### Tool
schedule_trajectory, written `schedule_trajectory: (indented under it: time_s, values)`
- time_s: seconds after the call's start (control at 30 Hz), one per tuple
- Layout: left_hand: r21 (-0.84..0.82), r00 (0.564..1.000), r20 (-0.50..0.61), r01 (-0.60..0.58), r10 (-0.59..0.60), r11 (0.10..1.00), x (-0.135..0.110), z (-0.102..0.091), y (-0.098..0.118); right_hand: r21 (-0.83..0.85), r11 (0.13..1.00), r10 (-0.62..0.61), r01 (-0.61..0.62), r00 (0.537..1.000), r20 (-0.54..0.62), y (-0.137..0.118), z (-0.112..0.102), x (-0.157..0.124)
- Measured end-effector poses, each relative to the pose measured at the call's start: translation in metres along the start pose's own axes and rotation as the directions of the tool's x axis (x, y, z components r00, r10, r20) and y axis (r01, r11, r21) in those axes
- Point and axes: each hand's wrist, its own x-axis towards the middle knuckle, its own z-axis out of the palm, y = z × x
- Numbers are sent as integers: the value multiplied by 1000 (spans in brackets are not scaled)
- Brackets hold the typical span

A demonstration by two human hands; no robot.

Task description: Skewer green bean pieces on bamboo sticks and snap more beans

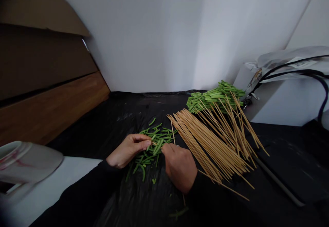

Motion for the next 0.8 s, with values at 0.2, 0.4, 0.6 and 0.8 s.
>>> schedule_trajectory:
  time_s: [0.2, 0.4, 0.6, 0.8]
  values:
    - [10, 999, 35, -30, 29, 1000, -1, 8, -4, -33, 998, -46, 45, 999, -29, 0, 2, 0]
    - [-47, 1000, 18, -4, 5, 999, -1, 8, -3, -60, 997, -41, 38, 998, -48, 0, 0, 2]
    - [-164, 997, 45, 66, -60, 984, -4, 11, 4, -45, 998, -37, 33, 996, -78, 1, -2, 3]
    - [-145, 997, 70, 48, -38, 988, -2, 9, 3, -52, 998, -27, 23, 997, -78, 4, -2, 4]
